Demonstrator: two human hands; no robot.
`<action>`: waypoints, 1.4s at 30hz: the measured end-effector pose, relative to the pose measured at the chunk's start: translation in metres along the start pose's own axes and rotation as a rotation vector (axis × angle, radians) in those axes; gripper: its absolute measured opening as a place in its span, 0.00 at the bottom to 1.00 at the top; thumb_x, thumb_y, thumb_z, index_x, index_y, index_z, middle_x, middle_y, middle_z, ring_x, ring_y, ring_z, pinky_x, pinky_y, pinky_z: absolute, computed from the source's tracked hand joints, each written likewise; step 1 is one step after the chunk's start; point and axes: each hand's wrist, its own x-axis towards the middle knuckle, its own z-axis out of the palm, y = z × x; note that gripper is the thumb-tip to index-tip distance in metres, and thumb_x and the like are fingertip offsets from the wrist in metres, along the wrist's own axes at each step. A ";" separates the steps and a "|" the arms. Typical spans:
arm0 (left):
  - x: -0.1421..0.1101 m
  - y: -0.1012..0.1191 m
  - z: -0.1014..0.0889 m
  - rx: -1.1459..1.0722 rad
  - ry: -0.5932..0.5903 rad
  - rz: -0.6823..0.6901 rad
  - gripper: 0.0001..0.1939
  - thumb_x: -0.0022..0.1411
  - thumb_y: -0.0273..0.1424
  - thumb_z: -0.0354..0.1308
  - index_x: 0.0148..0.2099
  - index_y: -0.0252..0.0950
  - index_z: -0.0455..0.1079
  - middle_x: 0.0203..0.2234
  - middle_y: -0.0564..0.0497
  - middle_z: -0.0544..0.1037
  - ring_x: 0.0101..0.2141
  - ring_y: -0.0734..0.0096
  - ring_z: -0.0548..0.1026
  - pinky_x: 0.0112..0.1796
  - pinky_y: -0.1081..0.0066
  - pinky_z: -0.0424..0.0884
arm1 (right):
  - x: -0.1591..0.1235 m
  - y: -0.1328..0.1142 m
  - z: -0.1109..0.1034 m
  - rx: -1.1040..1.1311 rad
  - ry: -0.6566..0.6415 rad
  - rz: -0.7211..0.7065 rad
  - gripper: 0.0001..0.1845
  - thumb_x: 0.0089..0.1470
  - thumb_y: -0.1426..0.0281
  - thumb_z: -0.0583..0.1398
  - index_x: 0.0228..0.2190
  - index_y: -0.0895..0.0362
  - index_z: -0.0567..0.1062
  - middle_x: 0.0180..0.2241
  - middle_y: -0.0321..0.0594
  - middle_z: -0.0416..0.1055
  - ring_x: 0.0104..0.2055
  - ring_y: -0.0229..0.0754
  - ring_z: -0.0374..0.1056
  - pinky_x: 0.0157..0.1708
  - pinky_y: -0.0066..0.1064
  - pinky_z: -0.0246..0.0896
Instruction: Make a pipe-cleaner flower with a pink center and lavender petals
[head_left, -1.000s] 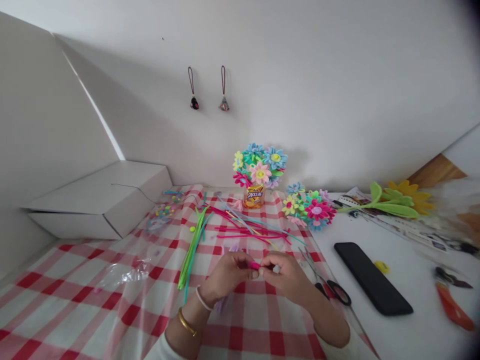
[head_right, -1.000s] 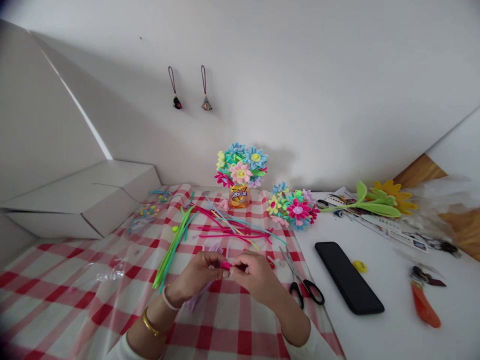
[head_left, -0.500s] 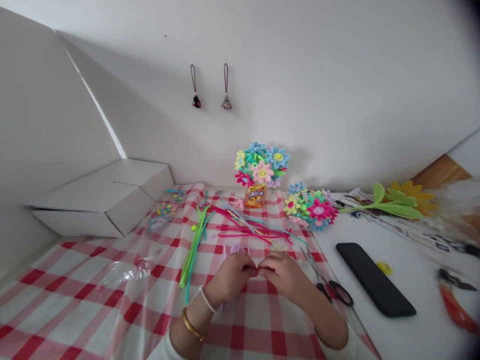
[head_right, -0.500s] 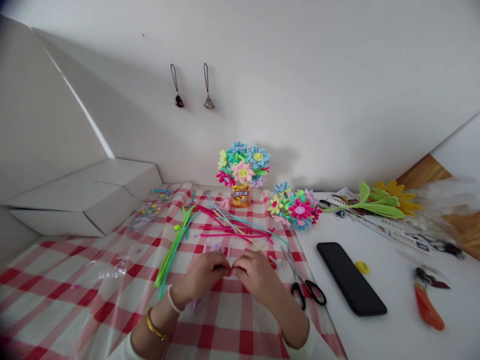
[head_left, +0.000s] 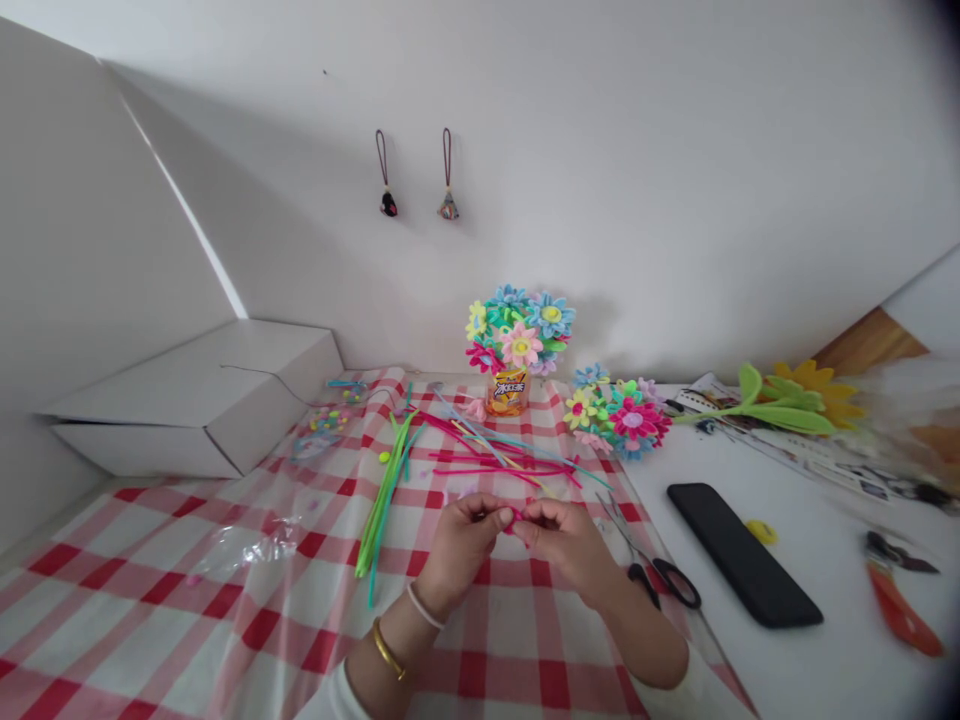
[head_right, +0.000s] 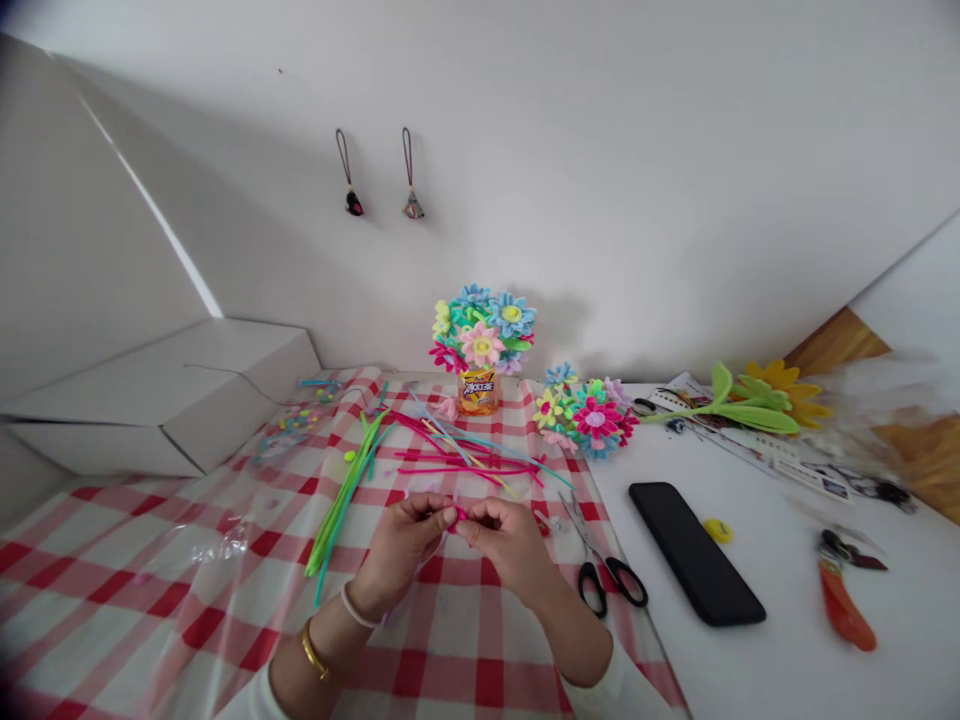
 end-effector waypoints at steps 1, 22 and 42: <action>0.000 0.001 0.000 -0.013 -0.012 -0.010 0.16 0.42 0.40 0.65 0.28 0.31 0.69 0.12 0.60 0.63 0.12 0.85 0.54 0.15 0.78 0.47 | 0.000 -0.001 -0.001 0.022 -0.006 0.010 0.10 0.49 0.66 0.58 0.22 0.59 0.70 0.19 0.31 0.59 0.22 0.32 0.55 0.22 0.24 0.52; -0.002 0.012 -0.007 0.336 -0.021 0.067 0.03 0.44 0.28 0.62 0.24 0.33 0.74 0.17 0.53 0.72 0.20 0.76 0.65 0.24 0.74 0.61 | -0.001 -0.010 -0.012 -0.289 0.050 -0.072 0.06 0.48 0.70 0.58 0.26 0.55 0.77 0.25 0.35 0.72 0.28 0.37 0.66 0.28 0.26 0.58; -0.002 0.017 -0.017 0.525 -0.346 0.027 0.05 0.47 0.30 0.60 0.26 0.33 0.74 0.19 0.53 0.72 0.22 0.76 0.64 0.25 0.75 0.58 | -0.005 -0.010 -0.011 -0.457 -0.172 -0.198 0.08 0.46 0.76 0.56 0.23 0.56 0.73 0.22 0.33 0.68 0.26 0.35 0.62 0.26 0.25 0.53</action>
